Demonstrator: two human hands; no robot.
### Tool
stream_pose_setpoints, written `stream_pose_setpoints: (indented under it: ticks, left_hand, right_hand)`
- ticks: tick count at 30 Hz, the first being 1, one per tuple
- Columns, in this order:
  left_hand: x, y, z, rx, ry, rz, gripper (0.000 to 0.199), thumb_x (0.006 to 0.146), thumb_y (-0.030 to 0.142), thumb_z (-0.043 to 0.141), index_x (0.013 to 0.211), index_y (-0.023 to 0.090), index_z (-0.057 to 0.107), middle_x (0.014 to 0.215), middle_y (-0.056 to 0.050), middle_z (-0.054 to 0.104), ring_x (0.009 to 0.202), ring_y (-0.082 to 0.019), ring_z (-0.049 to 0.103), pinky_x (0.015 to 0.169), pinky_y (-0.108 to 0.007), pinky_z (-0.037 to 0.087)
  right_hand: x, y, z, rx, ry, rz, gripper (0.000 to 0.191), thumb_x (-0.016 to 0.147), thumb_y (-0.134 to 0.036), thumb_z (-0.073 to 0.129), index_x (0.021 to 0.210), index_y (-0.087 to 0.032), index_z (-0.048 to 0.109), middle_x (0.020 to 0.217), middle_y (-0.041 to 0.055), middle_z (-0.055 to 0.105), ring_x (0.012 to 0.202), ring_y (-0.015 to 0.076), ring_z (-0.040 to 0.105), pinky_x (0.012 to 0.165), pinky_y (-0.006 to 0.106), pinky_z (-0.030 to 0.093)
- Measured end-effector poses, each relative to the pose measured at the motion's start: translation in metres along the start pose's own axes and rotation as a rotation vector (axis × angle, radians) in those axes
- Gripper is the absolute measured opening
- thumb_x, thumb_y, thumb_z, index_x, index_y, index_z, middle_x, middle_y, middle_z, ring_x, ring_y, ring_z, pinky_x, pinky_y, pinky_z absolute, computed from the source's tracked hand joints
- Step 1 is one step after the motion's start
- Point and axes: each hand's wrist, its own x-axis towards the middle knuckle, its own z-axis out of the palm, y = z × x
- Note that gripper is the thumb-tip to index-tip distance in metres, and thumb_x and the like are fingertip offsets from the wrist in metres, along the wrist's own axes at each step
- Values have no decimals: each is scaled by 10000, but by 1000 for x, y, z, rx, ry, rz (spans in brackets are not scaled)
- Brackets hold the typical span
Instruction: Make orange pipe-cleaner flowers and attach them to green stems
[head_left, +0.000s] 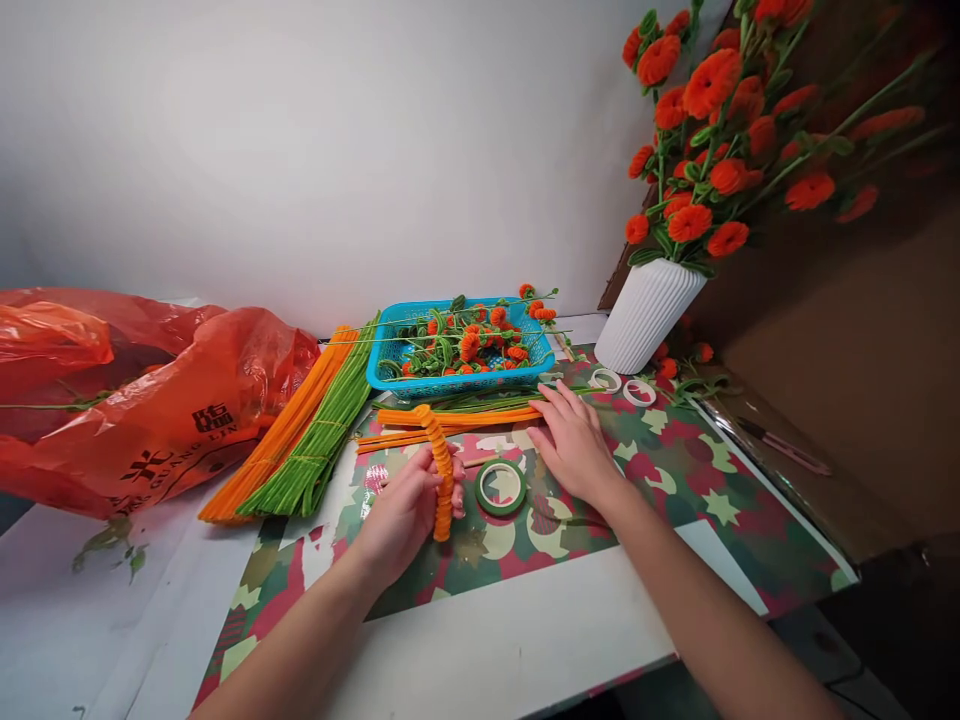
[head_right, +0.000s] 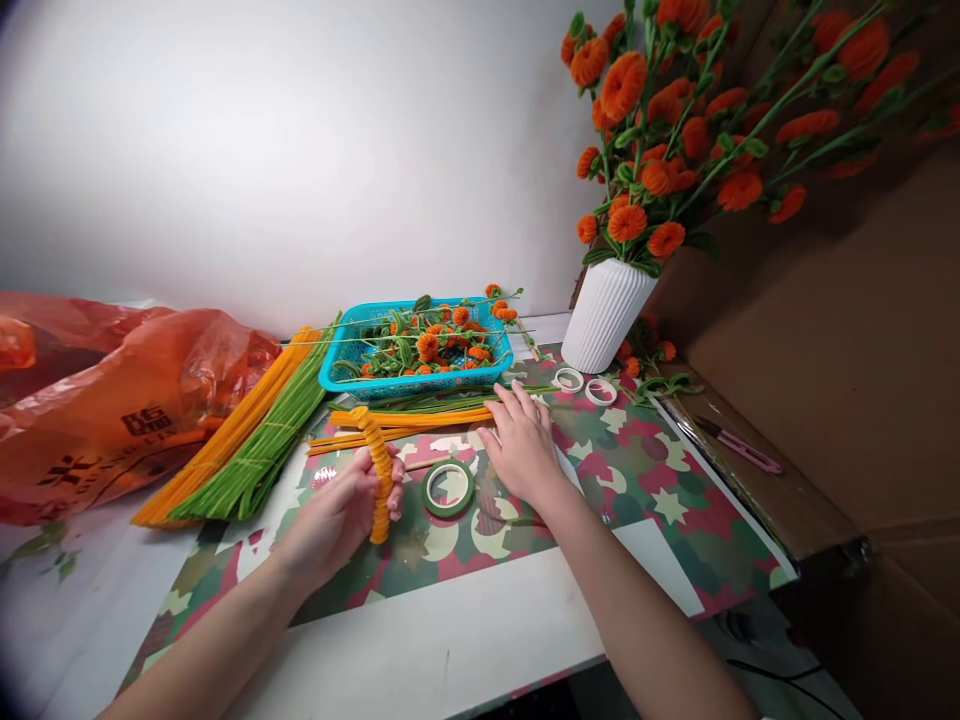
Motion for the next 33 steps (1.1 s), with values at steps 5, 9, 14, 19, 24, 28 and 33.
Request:
stream_pose_setpoints:
  ticks: [5,9,14,19,24,28,33]
  left_hand:
    - [-1,-11,2,-210,-88,-115,85,786,212,554,864,177,556,686,22,500,473,-68,394,444,-185,378]
    - [-1,-14,4,-186,-33,-139,109,828,272,594,839,164,588,702,-2,530,556,-105,492,511,-218,448]
    - [1,-13,2,-161,34,-76,247,859,395,601,811,153,618,733,-12,544,600,-104,501,542,-209,455]
    - [0,-10,1,-214,4,-3,301,866,475,583,988,202,613,750,20,506,517,-60,396,446,-161,352]
    - [-2,-9,2,-196,-9,-4,205,785,211,649,982,208,592,799,18,504,541,-56,405,434,-147,332]
    - [-1,-9,2,-266,-9,-24,116,816,266,589,881,172,610,773,-8,515,591,-89,468,475,-181,403]
    - [1,-10,2,-286,20,31,241,880,402,573,871,167,623,741,3,502,577,-82,478,488,-179,441]
  right_hand:
    - [4,-1,9,-92,-142,101,358,957,-327,439,1243,-143,551,1434,167,476,1415,335,288,1070,647,253]
    - [5,0,8,-85,-66,72,375,947,-326,435,1261,-155,547,1404,182,492,1380,345,342,1038,636,299]
    - [5,7,3,8,159,-45,340,910,-292,483,1196,-146,593,1254,162,598,1235,322,483,1018,521,379]
    - [5,19,0,59,257,-77,240,840,-152,514,1033,-150,657,1029,131,665,993,287,580,907,442,471]
    - [5,29,-15,88,400,0,216,842,-131,480,900,-180,683,889,106,674,912,275,583,852,444,476]
    - [5,35,-26,503,689,245,188,872,-304,533,897,-186,678,897,85,668,860,230,607,804,401,504]
    - [0,24,-25,1208,602,350,303,869,-484,559,857,-206,678,1002,61,626,863,166,579,744,336,533]
